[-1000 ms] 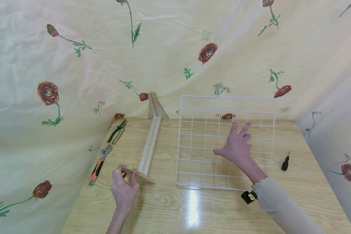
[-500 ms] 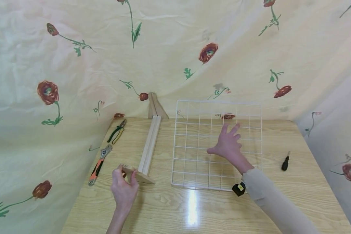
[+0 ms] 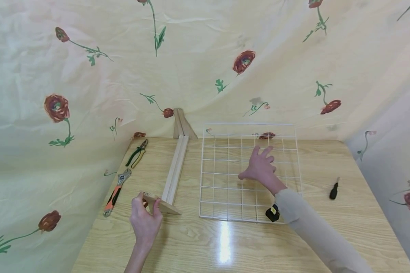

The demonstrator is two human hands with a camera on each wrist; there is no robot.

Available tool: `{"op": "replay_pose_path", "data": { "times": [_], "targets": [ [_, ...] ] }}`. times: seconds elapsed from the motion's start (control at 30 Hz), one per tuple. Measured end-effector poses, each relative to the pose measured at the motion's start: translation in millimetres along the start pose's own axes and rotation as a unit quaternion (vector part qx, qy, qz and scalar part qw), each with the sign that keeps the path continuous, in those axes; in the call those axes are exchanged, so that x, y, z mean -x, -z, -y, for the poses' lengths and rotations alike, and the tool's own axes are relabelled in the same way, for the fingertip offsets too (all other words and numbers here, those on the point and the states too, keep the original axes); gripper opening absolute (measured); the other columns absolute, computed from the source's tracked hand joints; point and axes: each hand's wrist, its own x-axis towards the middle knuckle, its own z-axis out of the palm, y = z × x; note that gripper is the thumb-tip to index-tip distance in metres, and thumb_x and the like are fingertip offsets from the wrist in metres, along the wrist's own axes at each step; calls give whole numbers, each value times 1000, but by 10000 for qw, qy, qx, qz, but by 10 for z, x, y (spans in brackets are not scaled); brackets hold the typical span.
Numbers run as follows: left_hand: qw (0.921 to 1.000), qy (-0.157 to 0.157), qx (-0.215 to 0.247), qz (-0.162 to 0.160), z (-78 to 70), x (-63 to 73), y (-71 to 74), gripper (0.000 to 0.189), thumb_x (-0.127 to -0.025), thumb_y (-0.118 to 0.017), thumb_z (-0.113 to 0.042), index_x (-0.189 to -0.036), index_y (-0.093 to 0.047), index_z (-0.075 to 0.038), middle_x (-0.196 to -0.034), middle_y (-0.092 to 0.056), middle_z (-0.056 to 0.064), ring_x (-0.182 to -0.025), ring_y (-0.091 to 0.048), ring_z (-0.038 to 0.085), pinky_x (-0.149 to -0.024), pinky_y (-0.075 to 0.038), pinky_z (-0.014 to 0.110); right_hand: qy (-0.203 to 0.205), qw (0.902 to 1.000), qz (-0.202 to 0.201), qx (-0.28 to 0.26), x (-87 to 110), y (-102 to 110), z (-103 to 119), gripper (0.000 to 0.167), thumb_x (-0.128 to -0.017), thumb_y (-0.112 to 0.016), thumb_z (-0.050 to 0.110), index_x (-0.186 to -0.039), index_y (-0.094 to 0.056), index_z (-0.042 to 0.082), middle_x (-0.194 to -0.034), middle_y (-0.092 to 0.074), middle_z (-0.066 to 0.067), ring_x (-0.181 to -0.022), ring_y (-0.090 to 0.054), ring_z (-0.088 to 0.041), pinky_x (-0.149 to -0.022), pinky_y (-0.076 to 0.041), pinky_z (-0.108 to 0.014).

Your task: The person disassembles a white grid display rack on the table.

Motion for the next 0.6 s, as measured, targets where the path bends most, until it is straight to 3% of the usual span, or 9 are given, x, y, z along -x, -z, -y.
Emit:
{"op": "replay_pose_path", "data": {
  "times": [0.33,0.6],
  "targets": [
    [10000,-24,-2,21,23,8,-8,54,-100,-61,-35,-114,-48,16,-90,-52,28,-74,-63,42,-54,-60,48,-164,9984,497,189,-197,-115,134,140,-65,-88,52,-154,2,-8,-146,19,-50,-122,-28,-67,-80,-49,-72],
    [9999,-92,-39,-60,37,5,-17,55,-100,-60,-36,-114,-48,17,-88,-52,27,-73,-63,41,-52,-60,48,-221,9978,622,93,-207,-136,196,137,-66,-88,52,-154,-1,-9,-146,14,-50,-123,-27,-67,-83,-48,-73]
  ]
}}
